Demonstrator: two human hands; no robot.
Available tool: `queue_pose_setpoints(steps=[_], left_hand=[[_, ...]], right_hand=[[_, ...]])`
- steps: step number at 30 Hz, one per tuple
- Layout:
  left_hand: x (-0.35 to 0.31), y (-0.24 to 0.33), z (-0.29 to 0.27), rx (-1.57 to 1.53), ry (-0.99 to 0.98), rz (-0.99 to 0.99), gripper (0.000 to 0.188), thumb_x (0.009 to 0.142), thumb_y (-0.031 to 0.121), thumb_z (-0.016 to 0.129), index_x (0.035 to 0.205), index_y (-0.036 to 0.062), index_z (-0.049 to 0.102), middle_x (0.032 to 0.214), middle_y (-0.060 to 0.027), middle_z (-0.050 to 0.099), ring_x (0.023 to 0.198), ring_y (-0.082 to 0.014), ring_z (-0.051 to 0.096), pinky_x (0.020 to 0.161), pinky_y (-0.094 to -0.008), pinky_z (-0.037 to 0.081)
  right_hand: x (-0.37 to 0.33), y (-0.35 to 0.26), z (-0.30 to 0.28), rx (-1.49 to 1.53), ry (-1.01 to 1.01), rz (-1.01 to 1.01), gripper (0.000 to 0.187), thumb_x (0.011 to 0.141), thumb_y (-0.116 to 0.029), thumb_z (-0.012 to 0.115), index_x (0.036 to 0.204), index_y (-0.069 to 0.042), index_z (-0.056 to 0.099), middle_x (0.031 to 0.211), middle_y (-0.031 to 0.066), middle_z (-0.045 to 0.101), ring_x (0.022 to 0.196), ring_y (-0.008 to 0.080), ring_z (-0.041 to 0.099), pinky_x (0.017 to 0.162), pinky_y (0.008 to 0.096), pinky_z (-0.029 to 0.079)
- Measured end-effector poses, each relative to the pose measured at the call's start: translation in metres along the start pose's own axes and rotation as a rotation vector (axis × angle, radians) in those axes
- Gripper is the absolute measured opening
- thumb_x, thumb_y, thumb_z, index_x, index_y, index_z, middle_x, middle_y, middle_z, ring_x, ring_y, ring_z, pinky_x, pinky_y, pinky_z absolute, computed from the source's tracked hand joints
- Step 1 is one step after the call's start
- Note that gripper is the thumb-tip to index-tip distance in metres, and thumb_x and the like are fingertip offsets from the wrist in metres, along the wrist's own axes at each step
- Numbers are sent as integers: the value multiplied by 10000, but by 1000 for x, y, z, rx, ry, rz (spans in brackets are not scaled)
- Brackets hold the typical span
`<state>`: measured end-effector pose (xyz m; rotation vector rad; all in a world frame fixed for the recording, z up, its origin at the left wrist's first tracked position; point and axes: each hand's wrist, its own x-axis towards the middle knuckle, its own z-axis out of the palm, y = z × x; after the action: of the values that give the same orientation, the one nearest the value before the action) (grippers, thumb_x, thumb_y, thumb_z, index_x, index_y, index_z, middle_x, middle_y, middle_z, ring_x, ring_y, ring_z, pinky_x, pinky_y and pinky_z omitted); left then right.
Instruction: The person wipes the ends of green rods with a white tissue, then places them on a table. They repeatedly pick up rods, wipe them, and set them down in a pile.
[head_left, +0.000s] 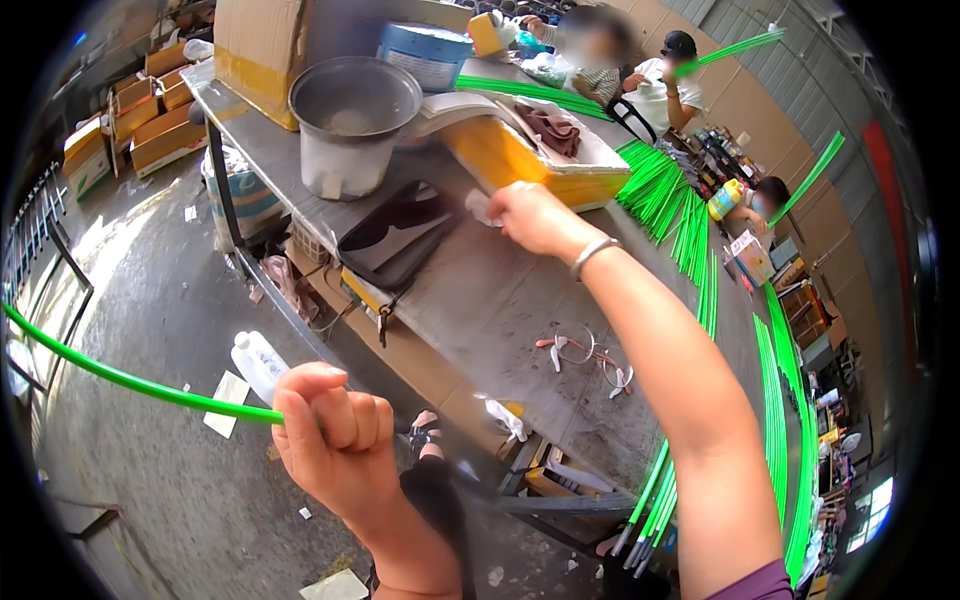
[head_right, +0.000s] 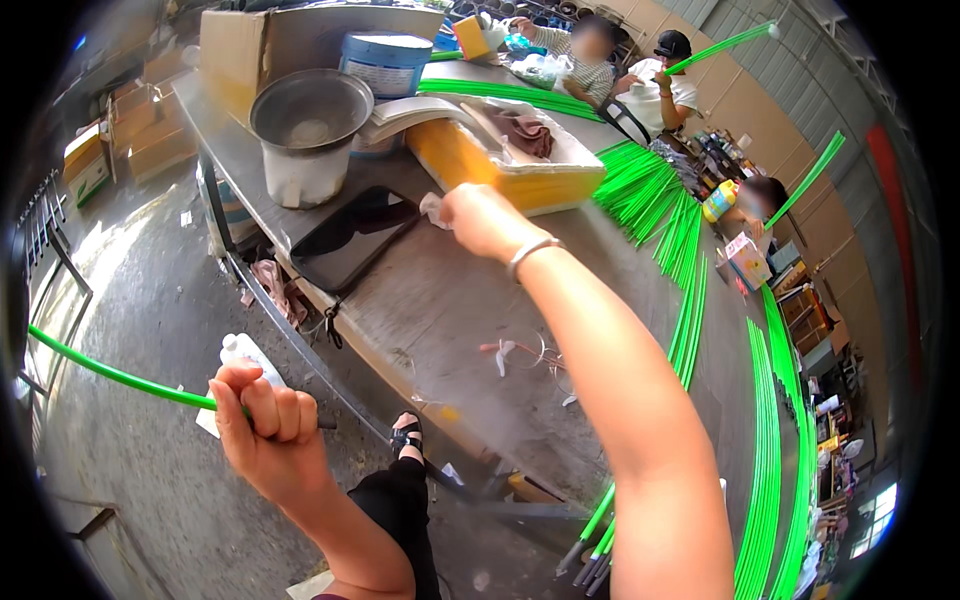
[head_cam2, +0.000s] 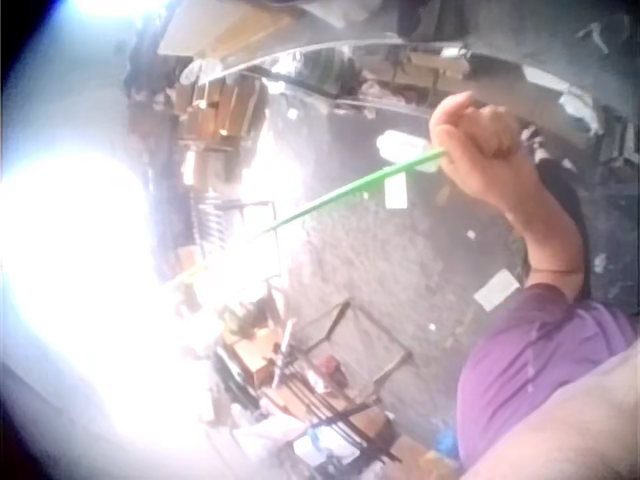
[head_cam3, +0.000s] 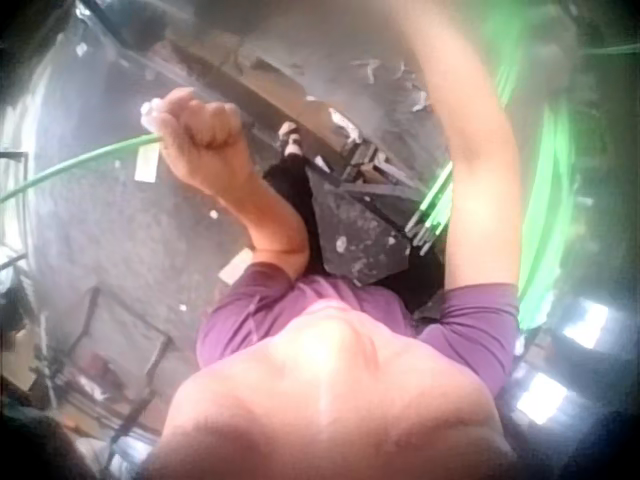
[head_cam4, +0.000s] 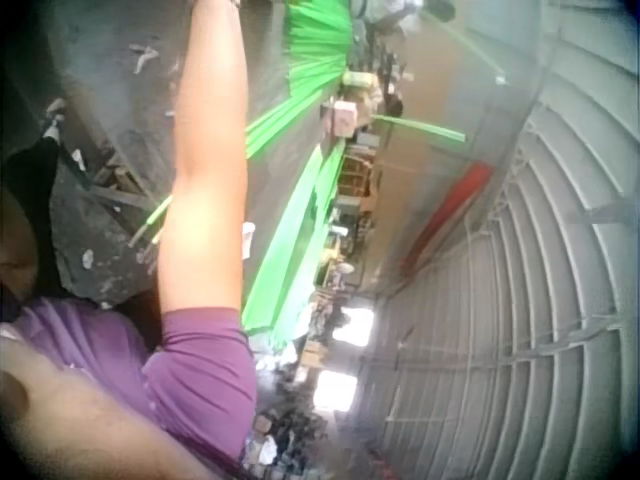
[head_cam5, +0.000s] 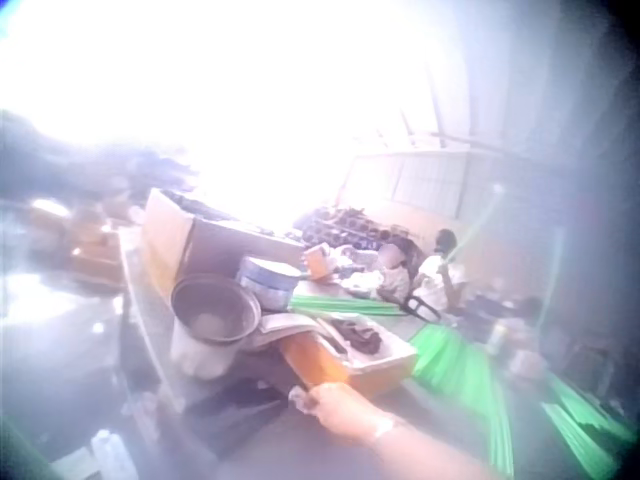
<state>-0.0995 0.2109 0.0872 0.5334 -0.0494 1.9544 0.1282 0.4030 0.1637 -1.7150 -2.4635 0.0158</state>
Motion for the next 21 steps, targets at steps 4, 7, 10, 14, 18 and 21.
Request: queue_pose_setpoints(steps=[4,7,10,14,18,21], left_hand=[[4,2,-5,7,36,36,354,1012,254,359,972,-57,524,513,71,183,400,-31,124,373,-231,121],[3,2,-5,-36,25,14,347,1009,244,366,974,-61,528,515,71,187,403,-29,130,373,-229,121],[2,1,-5,-60,31,-13,341,1006,238,375,980,-64,530,515,71,190,405,-28,136,376,-228,119],[2,2,-8,-35,21,-14,335,1002,236,385,982,-64,533,516,70,192,407,-25,141,379,-229,118],[0,2,-9,-24,72,-11,336,1000,241,391,970,-62,533,516,69,194,408,-24,143,383,-230,122],[3,6,-13,24,80,6,329,1004,253,381,961,-37,532,513,71,189,403,-28,138,372,-228,135]], right_hand=[[-17,1,-25,757,53,203,193,770,-71,642,941,18,656,859,120,666,794,166,643,717,284,523],[-37,-6,-39,1074,28,211,241,824,-95,661,1034,5,597,922,77,648,795,131,632,701,240,534],[-49,-7,-45,1224,-1,164,246,852,-113,659,1060,-18,570,926,56,641,814,129,632,703,234,539],[-52,-2,-48,1322,2,126,165,858,-106,653,993,-56,574,933,37,637,841,134,633,690,244,525],[-41,-13,-50,1316,27,105,138,861,-119,654,937,-56,558,898,56,640,809,126,638,628,246,519],[-11,-43,-60,1220,80,52,178,840,-135,681,893,-42,539,853,71,642,732,112,634,591,247,510]])
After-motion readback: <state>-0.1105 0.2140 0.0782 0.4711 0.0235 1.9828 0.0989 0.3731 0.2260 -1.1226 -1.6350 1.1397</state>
